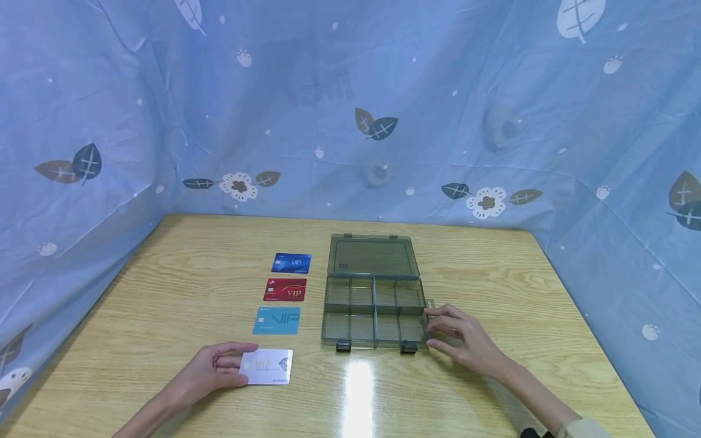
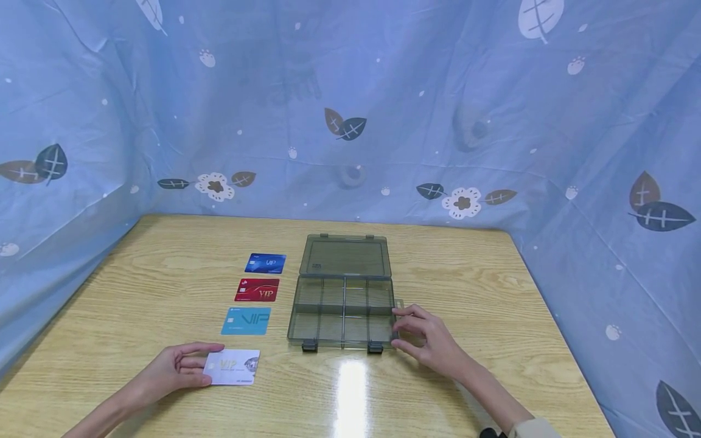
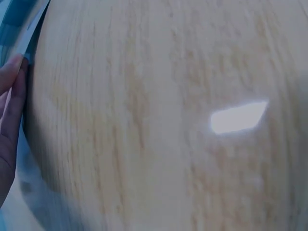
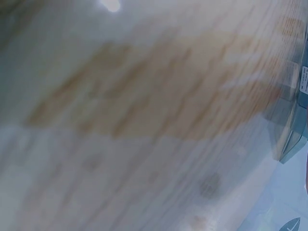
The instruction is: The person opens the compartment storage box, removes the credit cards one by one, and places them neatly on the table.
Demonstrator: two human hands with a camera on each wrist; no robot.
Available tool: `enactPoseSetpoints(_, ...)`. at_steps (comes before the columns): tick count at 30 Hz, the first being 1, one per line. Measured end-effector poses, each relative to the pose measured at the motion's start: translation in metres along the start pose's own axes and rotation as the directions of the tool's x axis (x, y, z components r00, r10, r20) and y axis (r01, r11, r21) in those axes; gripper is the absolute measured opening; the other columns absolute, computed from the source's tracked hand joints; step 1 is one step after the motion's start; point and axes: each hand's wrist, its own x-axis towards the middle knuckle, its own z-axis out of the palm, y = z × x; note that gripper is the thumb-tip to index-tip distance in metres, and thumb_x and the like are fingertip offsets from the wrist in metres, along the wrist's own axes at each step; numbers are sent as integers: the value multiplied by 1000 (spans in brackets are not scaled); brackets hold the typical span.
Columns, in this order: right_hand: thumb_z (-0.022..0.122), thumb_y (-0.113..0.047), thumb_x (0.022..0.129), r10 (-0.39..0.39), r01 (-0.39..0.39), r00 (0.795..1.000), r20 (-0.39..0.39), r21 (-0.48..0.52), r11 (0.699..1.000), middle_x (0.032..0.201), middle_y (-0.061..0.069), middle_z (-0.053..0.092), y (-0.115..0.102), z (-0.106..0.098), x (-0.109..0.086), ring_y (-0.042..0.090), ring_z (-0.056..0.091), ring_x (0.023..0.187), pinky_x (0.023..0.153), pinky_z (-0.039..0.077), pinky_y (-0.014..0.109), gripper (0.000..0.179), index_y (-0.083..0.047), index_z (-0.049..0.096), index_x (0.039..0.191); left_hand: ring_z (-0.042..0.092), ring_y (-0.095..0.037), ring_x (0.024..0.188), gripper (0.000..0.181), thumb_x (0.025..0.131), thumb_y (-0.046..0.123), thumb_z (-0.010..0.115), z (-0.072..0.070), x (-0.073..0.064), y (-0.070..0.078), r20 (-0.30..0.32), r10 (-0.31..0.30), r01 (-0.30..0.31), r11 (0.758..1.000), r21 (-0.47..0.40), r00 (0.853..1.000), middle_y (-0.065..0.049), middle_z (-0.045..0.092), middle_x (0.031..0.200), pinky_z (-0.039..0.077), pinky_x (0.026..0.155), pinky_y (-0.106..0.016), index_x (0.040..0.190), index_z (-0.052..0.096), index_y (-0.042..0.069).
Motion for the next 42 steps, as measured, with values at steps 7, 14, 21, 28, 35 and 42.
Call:
enactPoseSetpoints(7,76,15,70,4,-4,1000,-2,-4,1000,106,25,58,0,0,0,43,61,92,73,56,42,25,1,66,88,67,-19,93,57,84,7,73,5,5,7,-6,-9,9,1000,27,1000,-20,69,105,53,77,-21,130,48,-14)
enactPoseSetpoints(14,76,15,69,4,-4,1000,-1,-7,1000,106,26,58,2,1,-1,43,61,91,72,56,43,26,1,66,88,68,-20,93,55,77,6,78,12,7,11,-46,48,-40,988,151,998,-28,57,121,55,76,-24,124,55,-12)
enactPoseSetpoints(21,76,15,70,11,-11,1000,3,2,1000,107,26,58,2,1,-1,44,60,93,73,55,44,25,1,66,88,63,-14,97,52,75,11,80,10,6,7,-51,161,-139,947,289,986,-23,52,123,53,81,-22,121,61,-6)
enactPoseSetpoints(28,76,14,70,15,-15,1000,3,3,1000,107,26,58,2,1,-1,45,59,94,73,55,44,25,1,66,88,58,-24,111,52,73,16,82,10,6,2,-60,206,-170,915,367,977,-13,56,117,50,88,-24,119,64,-1)
enactPoseSetpoints(35,76,14,70,18,-18,1000,2,5,1000,107,25,58,2,1,-1,45,59,95,74,55,44,25,1,65,89,57,-9,104,48,70,33,83,9,7,-3,-77,366,-235,731,641,928,7,62,109,47,92,-21,112,72,12)
enactPoseSetpoints(42,76,15,70,-1,1,1000,-6,-4,1000,106,25,58,3,1,-1,43,60,93,73,56,44,26,1,66,89,57,-8,103,49,69,40,83,5,9,-5,-59,367,-249,732,634,928,10,62,108,46,92,-20,110,72,14)
